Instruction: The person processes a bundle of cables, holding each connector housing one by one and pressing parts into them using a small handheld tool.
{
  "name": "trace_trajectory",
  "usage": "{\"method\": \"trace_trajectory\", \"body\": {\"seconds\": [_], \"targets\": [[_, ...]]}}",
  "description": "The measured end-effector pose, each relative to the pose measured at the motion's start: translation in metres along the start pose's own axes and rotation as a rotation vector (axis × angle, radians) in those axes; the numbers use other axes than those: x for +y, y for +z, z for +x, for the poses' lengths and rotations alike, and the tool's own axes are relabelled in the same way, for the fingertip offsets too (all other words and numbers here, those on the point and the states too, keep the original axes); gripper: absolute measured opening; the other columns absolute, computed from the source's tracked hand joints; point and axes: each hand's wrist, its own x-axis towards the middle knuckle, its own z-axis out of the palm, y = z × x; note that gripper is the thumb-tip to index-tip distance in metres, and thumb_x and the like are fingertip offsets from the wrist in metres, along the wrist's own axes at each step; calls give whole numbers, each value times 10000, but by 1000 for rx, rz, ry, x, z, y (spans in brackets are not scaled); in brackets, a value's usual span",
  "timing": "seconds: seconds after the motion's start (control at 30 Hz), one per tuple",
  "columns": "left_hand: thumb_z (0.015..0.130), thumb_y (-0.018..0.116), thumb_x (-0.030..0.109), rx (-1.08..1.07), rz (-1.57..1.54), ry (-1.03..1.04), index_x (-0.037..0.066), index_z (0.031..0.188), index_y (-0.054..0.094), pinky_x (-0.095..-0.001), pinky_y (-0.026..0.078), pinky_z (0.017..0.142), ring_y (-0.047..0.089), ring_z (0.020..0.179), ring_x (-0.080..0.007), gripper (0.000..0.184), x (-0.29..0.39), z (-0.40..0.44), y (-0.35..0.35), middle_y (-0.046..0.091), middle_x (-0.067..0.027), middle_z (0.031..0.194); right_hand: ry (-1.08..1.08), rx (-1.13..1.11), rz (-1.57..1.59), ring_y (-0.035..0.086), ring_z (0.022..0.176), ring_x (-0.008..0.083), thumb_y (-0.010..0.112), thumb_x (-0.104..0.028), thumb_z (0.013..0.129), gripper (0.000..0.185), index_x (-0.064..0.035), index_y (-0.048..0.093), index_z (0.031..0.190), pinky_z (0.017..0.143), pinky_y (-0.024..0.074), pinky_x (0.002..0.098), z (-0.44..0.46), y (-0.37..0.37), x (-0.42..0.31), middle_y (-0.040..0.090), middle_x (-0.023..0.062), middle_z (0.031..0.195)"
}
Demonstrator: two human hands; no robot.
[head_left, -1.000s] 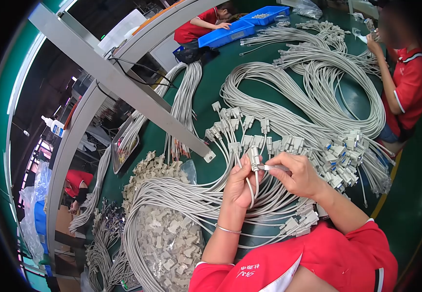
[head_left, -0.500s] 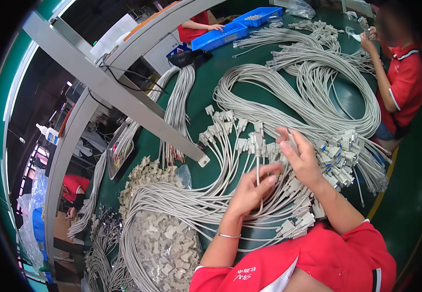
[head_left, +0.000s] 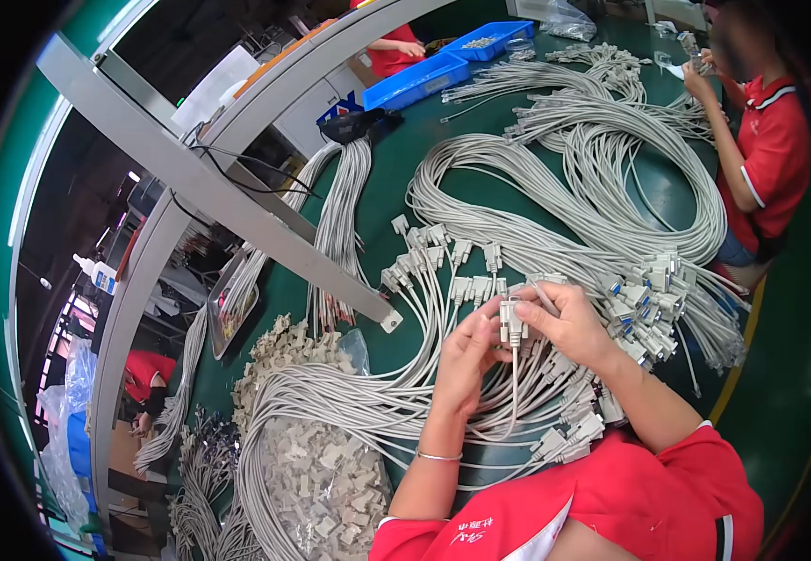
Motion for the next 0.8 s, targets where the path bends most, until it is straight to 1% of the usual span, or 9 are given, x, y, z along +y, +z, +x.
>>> {"method": "trace_trajectory", "body": {"seconds": [0.13, 0.27, 0.33, 0.4, 0.43, 0.5, 0.6, 0.7, 0.8], "targets": [[927, 493, 261, -26, -87, -18, -13, 1244, 474, -200, 485, 629, 576, 780, -78, 419, -2, 3, -1, 614, -43, 986, -56, 4, -285, 527, 618, 49, 620, -207, 844, 253, 27, 636, 938, 557, 430, 210, -1, 0, -6, 619, 22, 709], [890, 561, 188, -4, -74, -16, -14, 1214, 505, -179, 478, 593, 568, 741, -55, 386, -6, 4, -2, 619, -24, 956, -35, 5, -263, 546, 620, 79, 623, -212, 835, 259, 33, 631, 916, 567, 440, 234, -2, 1, -4, 615, 39, 693], [874, 584, 160, 38, -80, -2, -13, 1212, 506, -181, 478, 593, 564, 739, -54, 387, -4, 3, 1, 617, -20, 953, -165, 50, -540, 586, 638, 154, 598, -239, 846, 284, 30, 620, 937, 583, 451, 270, -4, 4, -11, 618, 86, 722], [873, 582, 147, 71, -189, 9, -5, 1220, 499, -185, 481, 604, 563, 746, -59, 388, -5, 4, -5, 615, -20, 947, -515, 203, -534, 611, 685, 255, 549, -250, 874, 293, 23, 611, 964, 612, 463, 309, -2, 11, 0, 615, 139, 779], [876, 577, 144, 83, -208, 43, -1, 1230, 489, -185, 483, 618, 565, 754, -62, 392, -7, 5, -10, 615, -20, 950, -531, 159, -520, 612, 719, 304, 497, -255, 904, 300, 12, 609, 986, 632, 466, 324, -5, 11, -4, 622, 155, 824], [885, 562, 143, 125, -258, 83, 13, 1255, 465, -199, 486, 675, 570, 793, -74, 404, -6, 6, -15, 610, -23, 966, -429, 32, -521, 608, 708, 307, 499, -229, 900, 277, 12, 614, 974, 634, 468, 337, -10, 10, -8, 622, 151, 810], [890, 556, 156, 135, -316, 85, 29, 1258, 464, -241, 483, 741, 571, 866, -104, 400, -5, 3, -20, 603, -40, 995, -533, -34, -569, 594, 639, 284, 542, -157, 862, 196, 3, 622, 941, 573, 461, 332, -10, 15, -3, 606, 137, 753], [879, 564, 153, 137, -394, 87, 12, 1253, 446, -269, 500, 713, 582, 848, -153, 417, -4, 3, -20, 602, -95, 946, -569, -61, -638, 588, 602, 273, 568, -108, 836, 138, -3, 624, 907, 528, 453, 325, -10, 15, -1, 586, 123, 705], [891, 550, 154, 108, -386, 79, 29, 1260, 458, -261, 488, 744, 576, 880, -135, 400, -3, 2, -19, 598, -59, 984, -576, -53, -641, 588, 603, 280, 573, -115, 836, 136, -2, 623, 893, 528, 454, 330, -9, 16, 0, 586, 122, 703]]}}
